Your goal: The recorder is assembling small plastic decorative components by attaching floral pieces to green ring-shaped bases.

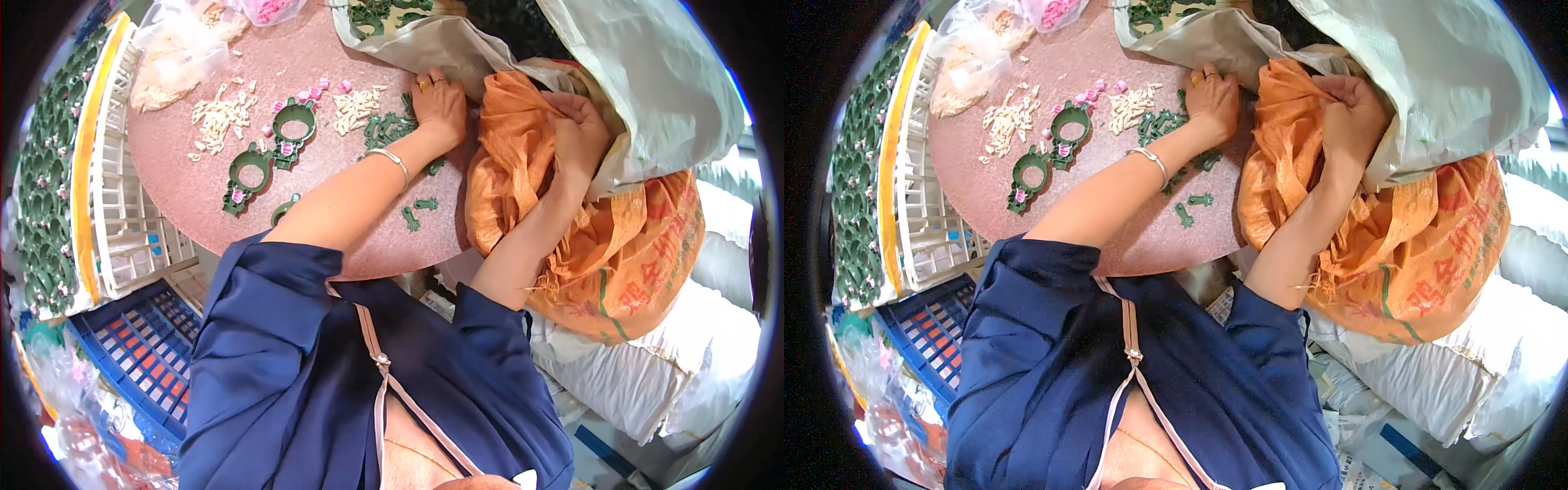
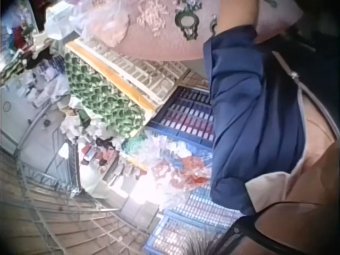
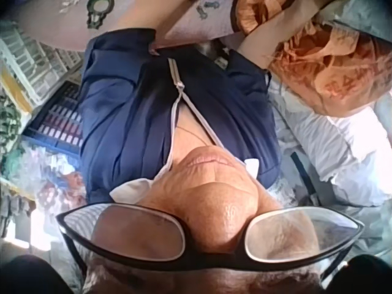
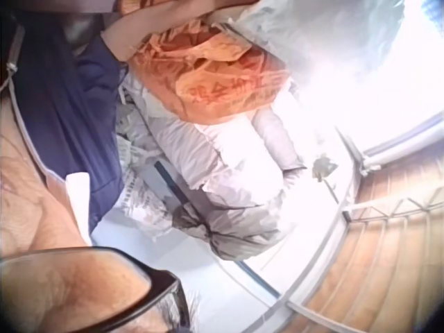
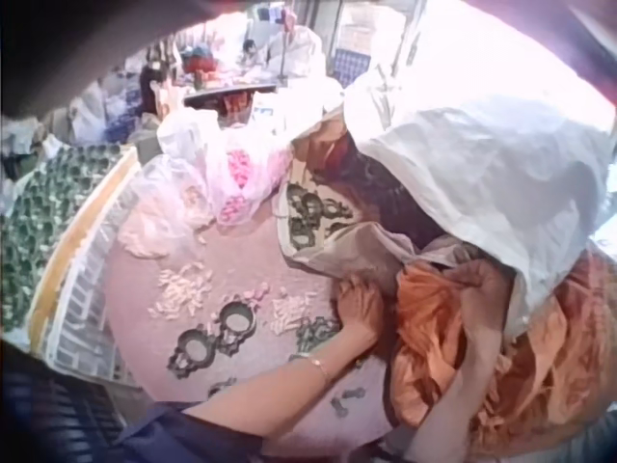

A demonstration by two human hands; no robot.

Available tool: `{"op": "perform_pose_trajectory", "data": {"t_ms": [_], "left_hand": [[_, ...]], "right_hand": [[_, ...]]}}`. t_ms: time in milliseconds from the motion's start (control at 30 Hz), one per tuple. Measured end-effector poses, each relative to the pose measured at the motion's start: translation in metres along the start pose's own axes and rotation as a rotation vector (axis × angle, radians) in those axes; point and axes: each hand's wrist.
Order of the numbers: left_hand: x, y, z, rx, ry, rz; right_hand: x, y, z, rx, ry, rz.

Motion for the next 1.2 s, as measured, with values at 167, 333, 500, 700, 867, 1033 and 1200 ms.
{"op": "perform_pose_trajectory", "data": {"t_ms": [167,333,500,700,867,1033,1200], "left_hand": [[0.024,0.026,-0.033,-0.090,-0.234,0.045],[0.026,0.035,-0.032,-0.255,-0.405,0.021],[0.038,0.003,-0.018,-0.411,-0.753,-0.229],[0.049,-0.010,-0.027,-0.470,-0.762,-0.221],[0.035,0.011,-0.016,-0.340,-0.866,-0.215],[0.039,-0.002,-0.006,-0.061,-0.697,0.021],[0.055,0.051,-0.006,0.017,-0.587,0.156]], "right_hand": [[-0.016,-0.009,0.008,0.053,0.068,-0.007],[-0.023,-0.011,0.006,0.045,0.054,0.064],[-0.037,-0.011,0.008,0.084,0.087,0.003],[-0.019,-0.014,-0.002,0.047,0.062,-0.082],[-0.019,-0.009,-0.003,0.042,0.042,-0.073],[-0.025,-0.008,-0.002,0.049,0.056,-0.056],[-0.017,-0.015,-0.006,0.038,0.074,-0.047]]}}
Point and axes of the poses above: each hand's wrist, its own z-axis towards the middle knuckle, its own y-axis out of the back of the hand, x = y × z, and after that the axes turned 13 degrees about -x, right-handed
